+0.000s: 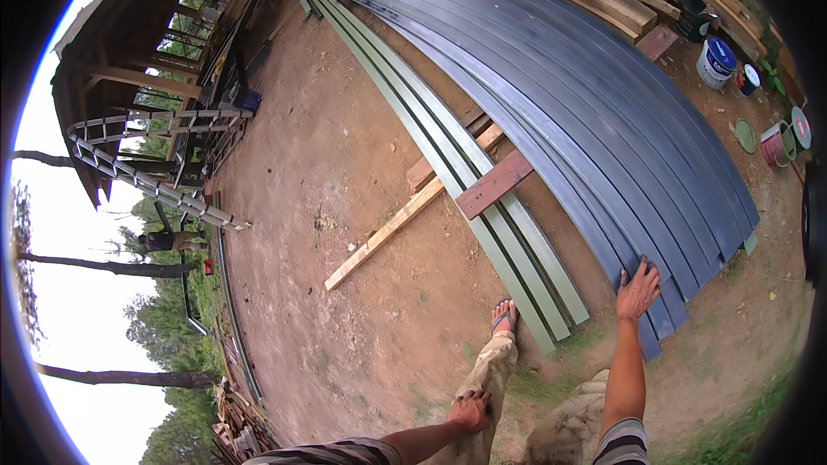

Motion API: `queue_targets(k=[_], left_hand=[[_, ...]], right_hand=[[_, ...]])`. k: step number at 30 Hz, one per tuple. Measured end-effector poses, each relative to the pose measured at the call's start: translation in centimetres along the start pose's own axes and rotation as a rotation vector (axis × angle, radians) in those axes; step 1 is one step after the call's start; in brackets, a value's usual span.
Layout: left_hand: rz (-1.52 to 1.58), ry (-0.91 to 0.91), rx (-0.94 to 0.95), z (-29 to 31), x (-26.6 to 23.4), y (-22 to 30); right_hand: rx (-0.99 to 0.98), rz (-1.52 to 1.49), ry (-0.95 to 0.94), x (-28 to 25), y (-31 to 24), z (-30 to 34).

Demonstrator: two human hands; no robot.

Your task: The person picks up a wooden board from a pile, carries it across the site, and places it onto a stack of metal beams and other boards.

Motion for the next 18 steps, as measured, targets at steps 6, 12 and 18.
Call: queue_targets(k=[6,12,18], left_hand=[[-0.018,-0.018,0.032,-0.9,2.8,1.6],[0.001,-0.101,-0.047,-0.8,1.7,1.7],[-0.021,-0.057,-0.022,-1.1,1.2,1.2]], right_hand=[[0.024,0.081,0.180,2.5,5.1,1.3],[0.020,0.063,0.137,0.1,4.5,-2.3],[0.003,0.105,0.092,0.0,3.9,-1.9]])
Point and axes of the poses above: each hand's wrist, its own z-axis away from the middle knuckle, its own x-axis out of the palm, y = z × x, the point moved 6 cm from there along -z, towards the middle knuckle, and after that the axes turned 10 degrees about z, right-handed, at the moved point
